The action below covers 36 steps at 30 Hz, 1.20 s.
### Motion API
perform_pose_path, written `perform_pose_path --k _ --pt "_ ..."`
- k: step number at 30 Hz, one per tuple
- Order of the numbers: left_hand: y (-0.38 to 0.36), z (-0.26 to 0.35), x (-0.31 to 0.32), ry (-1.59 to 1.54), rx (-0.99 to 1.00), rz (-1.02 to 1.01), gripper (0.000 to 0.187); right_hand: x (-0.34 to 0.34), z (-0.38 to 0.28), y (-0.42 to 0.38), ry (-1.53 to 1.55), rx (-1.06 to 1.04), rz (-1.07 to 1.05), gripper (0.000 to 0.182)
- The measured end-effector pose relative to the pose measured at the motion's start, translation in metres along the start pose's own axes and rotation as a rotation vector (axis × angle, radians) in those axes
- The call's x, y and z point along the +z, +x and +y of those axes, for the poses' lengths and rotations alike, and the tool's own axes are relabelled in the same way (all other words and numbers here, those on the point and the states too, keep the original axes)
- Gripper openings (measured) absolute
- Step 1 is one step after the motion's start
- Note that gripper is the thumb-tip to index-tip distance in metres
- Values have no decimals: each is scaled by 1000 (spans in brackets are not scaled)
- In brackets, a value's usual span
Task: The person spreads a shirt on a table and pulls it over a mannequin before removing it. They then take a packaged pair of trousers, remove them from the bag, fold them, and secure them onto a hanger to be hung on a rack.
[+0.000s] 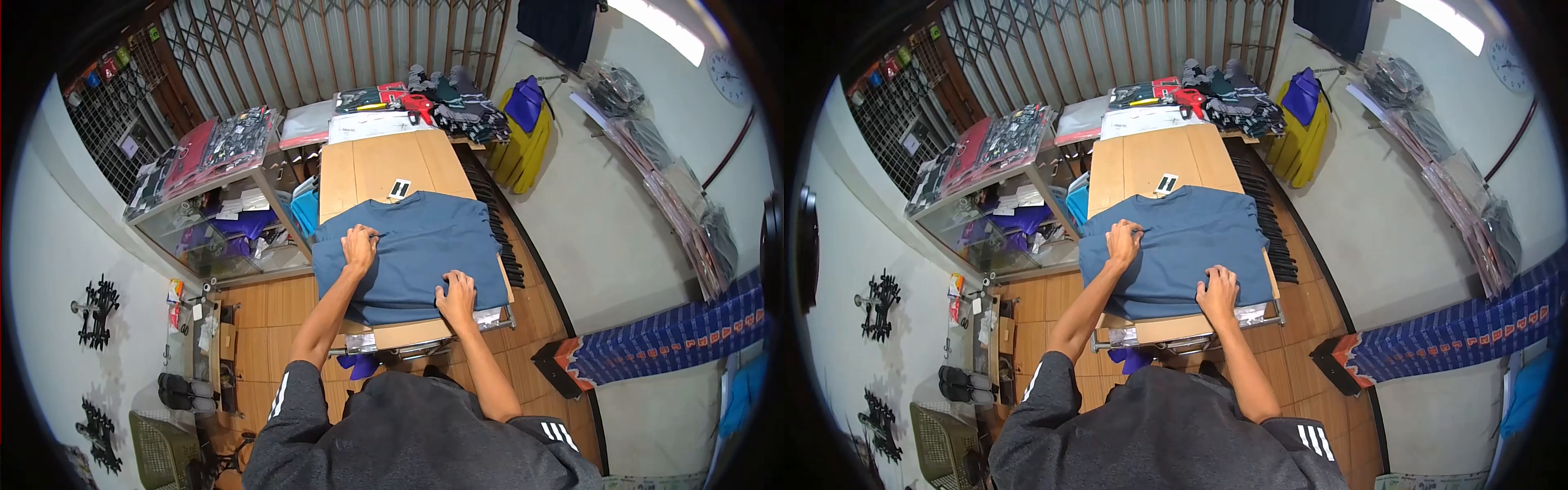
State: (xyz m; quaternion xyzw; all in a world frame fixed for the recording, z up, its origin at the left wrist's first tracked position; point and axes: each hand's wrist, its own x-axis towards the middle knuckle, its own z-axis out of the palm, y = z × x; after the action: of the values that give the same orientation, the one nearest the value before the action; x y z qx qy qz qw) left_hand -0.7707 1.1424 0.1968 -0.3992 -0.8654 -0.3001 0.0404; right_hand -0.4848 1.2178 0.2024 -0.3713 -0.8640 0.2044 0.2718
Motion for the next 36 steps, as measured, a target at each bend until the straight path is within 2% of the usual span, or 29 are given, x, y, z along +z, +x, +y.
perform_pose_path --k 4,7,8,11,13,14,16,18,19,22,25,28,29,33,36 --pt "-10 5 -6 -14 115 58 9 -2 -6 0 24 25 -1 36" --pt "-30 19 -22 -111 202 -15 5 -9 -20 1 86 60 11 45" --pt "-40 24 -28 -144 305 13 7 -12 -28 0 113 71 18 48" --pt "-67 53 -75 -388 420 -386 9 -16 -51 -5 216 -31 35 59" --pt "-79 66 -98 -551 458 -733 14 -18 -61 -9 204 -45 -54 64" --pt "-82 70 -107 -626 361 -949 18 -17 -64 -12 198 -49 -101 67" --pt "-82 77 -118 -730 201 -1097 22 -8 -59 -22 219 -110 -58 57" --pt "-71 74 -113 -652 216 -896 23 -6 -53 -34 180 -113 -79 48" --pt "-65 66 -102 -567 245 -729 25 -8 -57 -42 194 -121 -1 37" --pt "-35 36 -52 -431 323 -420 40 -27 -63 -69 204 -104 12 35" --pt "-11 33 -28 -200 219 -317 59 -52 -69 -99 200 -29 -24 36" --pt "5 21 13 -16 178 -159 61 -65 -63 -130 200 20 -16 39" --pt "10 13 24 -13 172 -183 63 -72 -65 -140 203 54 -17 38" --pt "18 22 16 116 96 -370 45 -85 -58 -175 199 124 30 38" --pt "20 25 10 143 127 -404 39 -98 -57 -191 188 175 66 38"
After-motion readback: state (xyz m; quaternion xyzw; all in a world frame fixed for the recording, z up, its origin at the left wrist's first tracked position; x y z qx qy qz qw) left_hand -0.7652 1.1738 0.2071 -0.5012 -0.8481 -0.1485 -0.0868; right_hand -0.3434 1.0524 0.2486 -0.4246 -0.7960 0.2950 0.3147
